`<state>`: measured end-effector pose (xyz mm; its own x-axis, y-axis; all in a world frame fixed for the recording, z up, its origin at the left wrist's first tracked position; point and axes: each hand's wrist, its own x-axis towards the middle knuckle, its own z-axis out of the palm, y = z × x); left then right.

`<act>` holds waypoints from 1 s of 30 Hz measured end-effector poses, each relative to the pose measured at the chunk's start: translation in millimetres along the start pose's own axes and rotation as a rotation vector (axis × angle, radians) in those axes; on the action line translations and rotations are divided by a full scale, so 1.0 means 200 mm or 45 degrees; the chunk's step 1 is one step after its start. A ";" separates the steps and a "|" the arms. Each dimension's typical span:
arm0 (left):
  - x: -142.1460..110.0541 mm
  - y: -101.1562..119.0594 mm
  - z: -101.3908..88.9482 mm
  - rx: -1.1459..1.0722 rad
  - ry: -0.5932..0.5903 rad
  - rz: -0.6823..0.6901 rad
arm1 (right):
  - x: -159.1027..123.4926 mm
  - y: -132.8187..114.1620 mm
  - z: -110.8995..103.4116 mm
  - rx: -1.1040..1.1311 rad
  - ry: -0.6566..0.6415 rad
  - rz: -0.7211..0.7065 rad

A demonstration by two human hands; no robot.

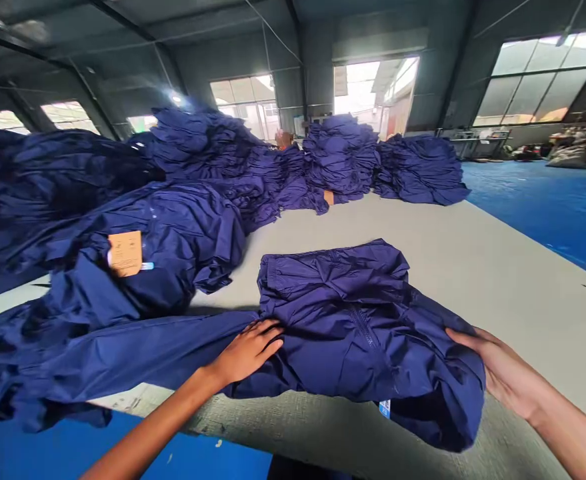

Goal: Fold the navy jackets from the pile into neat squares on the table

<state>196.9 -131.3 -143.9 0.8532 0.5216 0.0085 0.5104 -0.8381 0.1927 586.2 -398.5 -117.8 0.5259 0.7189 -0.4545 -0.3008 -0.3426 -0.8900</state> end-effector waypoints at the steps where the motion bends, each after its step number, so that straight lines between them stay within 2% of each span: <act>1: 0.01 0.02 0.01 -0.018 -0.005 0.030 | -0.03 0.02 -0.08 -0.104 0.116 -0.026; 3: 0.04 0.05 -0.01 -0.041 -0.036 0.052 | -0.08 0.03 -0.24 -0.391 0.228 -0.071; 6: 0.13 0.04 -0.07 -0.087 -0.047 -0.015 | -0.07 -0.05 -0.42 -0.744 0.139 -0.059; 9: 0.29 -0.02 -0.13 -0.121 0.135 -0.176 | 0.08 -0.20 -0.49 -0.797 0.172 -0.183; 11: 0.44 -0.07 -0.15 -0.071 0.299 -0.278 | 0.25 -0.31 -0.45 -0.789 0.206 -0.373; 13: 0.60 -0.11 -0.13 -0.015 0.392 -0.392 | 0.48 -0.41 -0.37 -0.827 0.201 -0.493; 16: 0.81 -0.15 -0.06 -0.007 0.383 -0.601 | 0.81 -0.49 -0.17 -0.969 0.354 -0.578; 19: 0.91 -0.17 0.04 0.002 0.348 -0.720 | 1.05 -0.44 0.02 -1.194 0.475 -0.577; 23: 0.92 -0.20 0.15 0.040 0.370 -0.703 | 1.16 -0.23 0.16 -1.517 0.430 -0.483; 26: 0.90 -0.23 0.17 0.053 0.394 -0.676 | 1.16 -0.08 0.16 -1.648 0.464 -0.514; 30: 0.90 -0.25 0.16 0.000 0.442 -0.657 | 1.15 0.00 0.13 -1.718 0.488 -0.626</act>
<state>329.4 -0.5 -183.8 0.4119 0.8810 0.2328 0.8477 -0.4642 0.2567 686.8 -217.7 -221.6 0.5905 0.8004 0.1035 0.7988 -0.5613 -0.2167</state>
